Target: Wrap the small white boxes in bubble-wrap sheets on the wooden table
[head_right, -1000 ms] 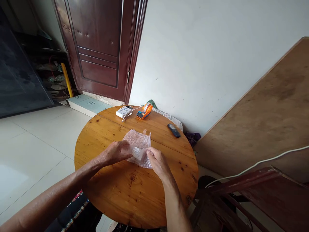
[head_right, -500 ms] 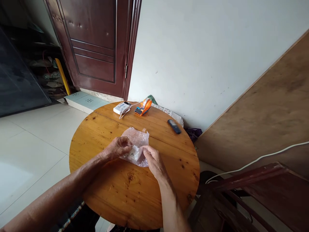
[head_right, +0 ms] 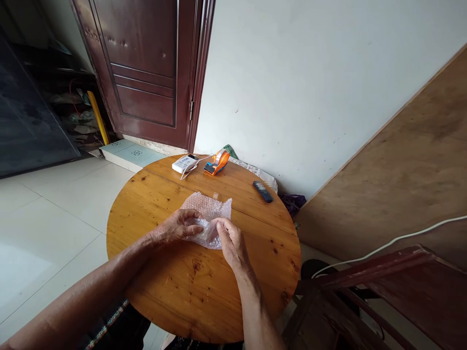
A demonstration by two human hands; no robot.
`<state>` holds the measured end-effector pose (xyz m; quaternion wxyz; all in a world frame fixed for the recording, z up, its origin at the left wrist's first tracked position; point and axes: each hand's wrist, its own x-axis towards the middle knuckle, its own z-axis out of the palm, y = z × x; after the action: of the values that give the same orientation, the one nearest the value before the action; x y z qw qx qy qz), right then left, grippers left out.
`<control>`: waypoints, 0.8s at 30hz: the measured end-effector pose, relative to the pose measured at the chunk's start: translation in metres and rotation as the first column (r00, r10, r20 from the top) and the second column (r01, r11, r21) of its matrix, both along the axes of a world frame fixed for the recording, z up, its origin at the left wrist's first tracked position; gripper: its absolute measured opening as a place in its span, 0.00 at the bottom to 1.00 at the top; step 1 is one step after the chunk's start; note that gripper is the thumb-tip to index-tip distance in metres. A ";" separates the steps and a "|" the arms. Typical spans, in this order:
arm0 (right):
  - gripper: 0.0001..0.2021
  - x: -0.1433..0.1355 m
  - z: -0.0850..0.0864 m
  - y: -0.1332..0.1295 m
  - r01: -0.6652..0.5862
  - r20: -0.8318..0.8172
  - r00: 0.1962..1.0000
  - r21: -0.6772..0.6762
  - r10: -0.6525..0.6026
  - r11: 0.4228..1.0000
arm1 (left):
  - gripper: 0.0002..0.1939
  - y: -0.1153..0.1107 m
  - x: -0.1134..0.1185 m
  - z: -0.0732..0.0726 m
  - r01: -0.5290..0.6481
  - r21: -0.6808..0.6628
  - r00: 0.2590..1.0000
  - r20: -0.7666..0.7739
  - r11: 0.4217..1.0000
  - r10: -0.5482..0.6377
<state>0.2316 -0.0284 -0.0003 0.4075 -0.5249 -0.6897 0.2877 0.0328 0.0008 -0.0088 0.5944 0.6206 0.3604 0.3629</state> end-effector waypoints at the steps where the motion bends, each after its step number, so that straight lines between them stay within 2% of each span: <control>1: 0.16 0.000 -0.001 0.000 -0.002 -0.002 1.000 -0.001 0.002 1.000 | 0.17 0.000 0.001 0.000 -0.008 -0.007 1.000 0.002 1.000 0.008; 7: 0.16 0.005 -0.008 0.004 0.042 0.071 0.997 -0.038 -0.039 0.998 | 0.16 0.003 0.004 -0.002 -0.090 0.010 0.996 -0.017 0.996 0.091; 12: 0.12 0.009 -0.008 0.005 0.071 0.055 0.996 -0.142 -0.064 0.987 | 0.16 0.007 0.006 -0.009 -0.062 -0.046 0.998 0.010 0.997 0.062; 17: 0.11 0.015 -0.001 0.002 0.014 0.063 0.998 -0.265 0.003 0.964 | 0.13 0.010 0.007 -0.013 -0.037 -0.031 0.999 0.010 0.999 0.038; 20: 0.10 0.019 0.004 0.002 0.025 0.114 0.994 -0.242 0.003 0.970 | 0.12 0.012 0.008 -0.015 -0.036 -0.026 0.999 0.010 0.999 0.036; 24: 0.14 0.019 0.007 0.002 0.044 0.111 0.993 -0.114 -0.032 0.992 | 0.12 0.012 0.010 -0.013 -0.018 -0.019 0.999 0.031 1.000 0.019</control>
<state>0.2510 -0.0266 0.0067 0.3436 -0.5756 -0.6827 0.2906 0.0427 0.0130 -0.0219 0.6023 0.6059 0.3601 0.3748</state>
